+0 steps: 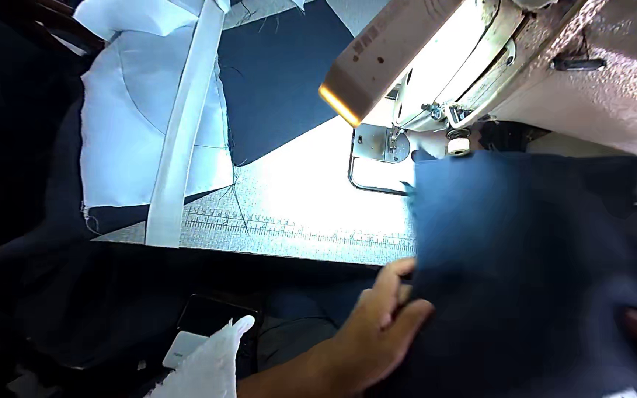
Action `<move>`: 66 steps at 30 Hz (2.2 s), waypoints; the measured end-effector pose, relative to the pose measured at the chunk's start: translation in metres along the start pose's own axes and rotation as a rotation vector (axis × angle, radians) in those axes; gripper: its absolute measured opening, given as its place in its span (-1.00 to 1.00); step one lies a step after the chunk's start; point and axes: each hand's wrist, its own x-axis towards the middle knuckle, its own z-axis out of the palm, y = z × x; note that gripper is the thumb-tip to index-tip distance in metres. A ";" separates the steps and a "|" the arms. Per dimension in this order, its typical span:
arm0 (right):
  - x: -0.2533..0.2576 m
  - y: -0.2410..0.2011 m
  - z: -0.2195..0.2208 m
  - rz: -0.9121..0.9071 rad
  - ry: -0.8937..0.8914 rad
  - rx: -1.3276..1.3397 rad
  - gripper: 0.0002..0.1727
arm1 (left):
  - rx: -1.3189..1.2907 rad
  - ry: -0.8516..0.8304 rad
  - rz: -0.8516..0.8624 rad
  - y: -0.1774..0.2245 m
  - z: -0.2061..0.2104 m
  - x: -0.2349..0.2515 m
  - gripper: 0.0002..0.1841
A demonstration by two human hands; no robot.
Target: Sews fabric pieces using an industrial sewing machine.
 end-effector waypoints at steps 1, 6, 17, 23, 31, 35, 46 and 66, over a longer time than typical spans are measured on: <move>0.013 0.041 -0.008 -0.012 -0.064 -0.008 -0.78 | 0.052 0.024 -0.089 -0.014 -0.011 -0.006 -0.47; 0.030 0.084 0.014 0.046 -0.057 0.017 -0.81 | 1.060 0.237 0.057 -0.024 -0.044 -0.014 -0.46; 0.045 0.056 0.001 -0.248 0.062 -0.577 -0.60 | 1.583 0.207 0.085 -0.050 -0.040 0.082 -0.29; 0.087 0.029 0.111 -0.468 -0.098 -0.629 -0.49 | 1.561 0.207 0.056 -0.053 -0.027 0.081 -0.28; 0.151 0.018 0.234 -0.371 -0.052 -0.360 -0.47 | 1.589 0.202 0.070 -0.053 -0.028 0.083 -0.26; 0.163 0.020 0.231 -0.355 -0.024 -0.378 -0.85 | 1.603 0.174 0.050 -0.050 -0.028 0.083 -0.25; 0.164 0.026 0.207 -0.724 -0.114 -0.804 -0.70 | 1.601 0.078 0.008 -0.041 -0.040 0.095 -0.24; 0.122 0.054 0.191 -0.697 -0.233 -0.843 -0.49 | 1.585 -0.026 -0.019 -0.022 -0.082 0.140 -0.21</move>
